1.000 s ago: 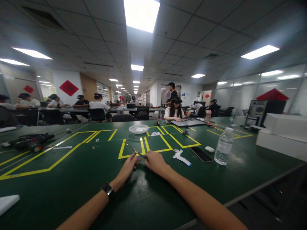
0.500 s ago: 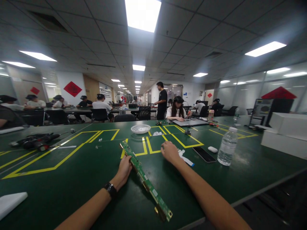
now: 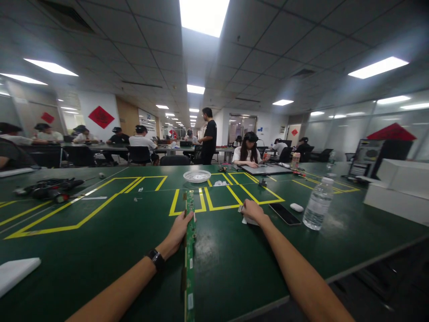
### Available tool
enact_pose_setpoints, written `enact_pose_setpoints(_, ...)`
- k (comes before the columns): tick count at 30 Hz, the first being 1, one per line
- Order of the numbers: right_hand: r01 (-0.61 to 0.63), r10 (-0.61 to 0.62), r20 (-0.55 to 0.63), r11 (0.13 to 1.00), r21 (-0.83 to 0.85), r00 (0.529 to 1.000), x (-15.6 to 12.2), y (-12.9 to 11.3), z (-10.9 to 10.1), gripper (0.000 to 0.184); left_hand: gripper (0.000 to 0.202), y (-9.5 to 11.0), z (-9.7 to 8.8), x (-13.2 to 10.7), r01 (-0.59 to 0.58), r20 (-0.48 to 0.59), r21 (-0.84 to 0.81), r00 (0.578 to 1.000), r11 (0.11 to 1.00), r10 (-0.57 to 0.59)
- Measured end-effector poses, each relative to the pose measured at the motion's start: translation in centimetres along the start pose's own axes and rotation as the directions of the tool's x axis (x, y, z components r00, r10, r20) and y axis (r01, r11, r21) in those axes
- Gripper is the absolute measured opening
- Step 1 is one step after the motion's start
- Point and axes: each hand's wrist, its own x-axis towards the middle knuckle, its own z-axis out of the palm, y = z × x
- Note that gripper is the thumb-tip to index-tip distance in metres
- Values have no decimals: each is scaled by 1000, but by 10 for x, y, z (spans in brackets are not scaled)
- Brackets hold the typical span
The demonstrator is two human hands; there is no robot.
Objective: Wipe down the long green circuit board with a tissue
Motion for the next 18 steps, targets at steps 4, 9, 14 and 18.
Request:
enact_pose_setpoints(4, 88, -104, 113, 986, 140, 988, -2, -22, 15, 29, 35, 5, 4, -4, -47, 31, 105, 999, 993, 44)
enact_pose_setpoints(9, 136, -486, 337, 707, 695, 806, -14, -56, 42, 30, 40, 10, 10, -9, -102, 111, 114, 990, 988, 89)
enact_pose_setpoints(14, 16, -583, 358, 537, 844, 729, -33, -73, 46, 30, 44, 8, 9, -9, -72, 109, 108, 992, 992, 61)
enact_pose_setpoints(18, -66, -578, 386, 496, 866, 719, -39, -74, 44, 33, 42, 7, 9, -9, -42, 130, 76, 991, 996, 32)
